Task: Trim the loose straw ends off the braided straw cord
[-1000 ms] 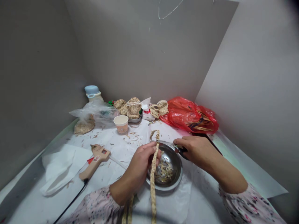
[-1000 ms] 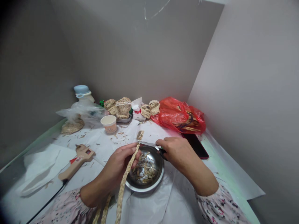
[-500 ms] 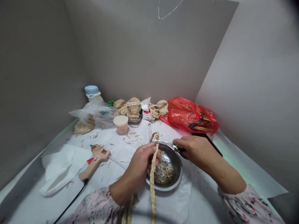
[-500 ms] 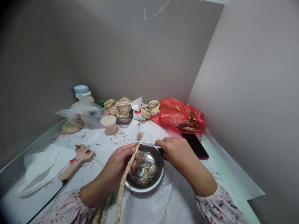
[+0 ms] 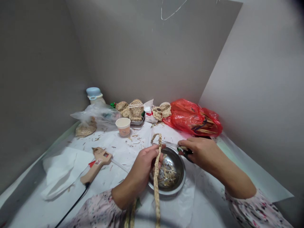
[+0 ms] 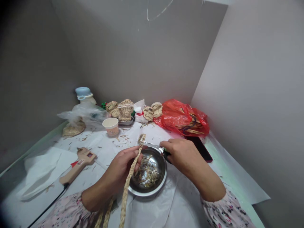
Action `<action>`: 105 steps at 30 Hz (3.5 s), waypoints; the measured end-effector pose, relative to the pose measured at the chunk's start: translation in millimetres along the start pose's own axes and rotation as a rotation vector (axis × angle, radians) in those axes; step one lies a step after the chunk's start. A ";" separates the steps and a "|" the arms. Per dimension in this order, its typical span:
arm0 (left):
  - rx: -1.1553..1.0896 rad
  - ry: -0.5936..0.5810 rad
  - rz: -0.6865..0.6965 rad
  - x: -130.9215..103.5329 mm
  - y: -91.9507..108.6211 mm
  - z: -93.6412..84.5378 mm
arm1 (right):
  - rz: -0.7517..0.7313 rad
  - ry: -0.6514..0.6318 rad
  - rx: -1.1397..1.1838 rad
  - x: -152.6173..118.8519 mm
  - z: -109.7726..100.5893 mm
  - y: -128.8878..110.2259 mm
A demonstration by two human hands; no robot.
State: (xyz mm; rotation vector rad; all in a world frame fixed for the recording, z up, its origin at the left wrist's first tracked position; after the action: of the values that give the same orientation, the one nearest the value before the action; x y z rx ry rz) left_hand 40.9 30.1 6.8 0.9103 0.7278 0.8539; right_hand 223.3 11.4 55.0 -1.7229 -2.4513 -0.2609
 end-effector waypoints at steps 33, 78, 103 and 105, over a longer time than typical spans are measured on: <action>0.358 0.086 0.069 1.4 -1.6 -5.2 | 0.045 -0.056 0.061 0.6 2.1 -2.1; 0.499 -0.058 0.111 -9.4 8.7 7.7 | 0.488 0.394 1.406 18.8 22.2 -24.5; 0.484 -0.016 0.259 -14.7 10.3 -12.5 | 0.532 0.476 1.479 13.2 36.8 -57.5; 0.520 -0.025 0.261 -13.8 8.6 -11.9 | 0.527 0.458 1.492 13.1 39.2 -55.7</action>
State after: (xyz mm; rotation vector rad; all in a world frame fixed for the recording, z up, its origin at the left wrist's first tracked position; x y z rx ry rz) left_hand 21.9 25.5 11.7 1.5019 0.8382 0.8943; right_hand 166.1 13.4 15.9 -1.1929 -1.0669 0.8783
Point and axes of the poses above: each hand's wrist, its own x-axis towards the middle knuckle, its own z-axis out of the palm, y = z × x, the point moved 4 cm from there along x, towards the middle knuckle, and after that the axes turned 1 degree about -x, right-handed, at the moved point
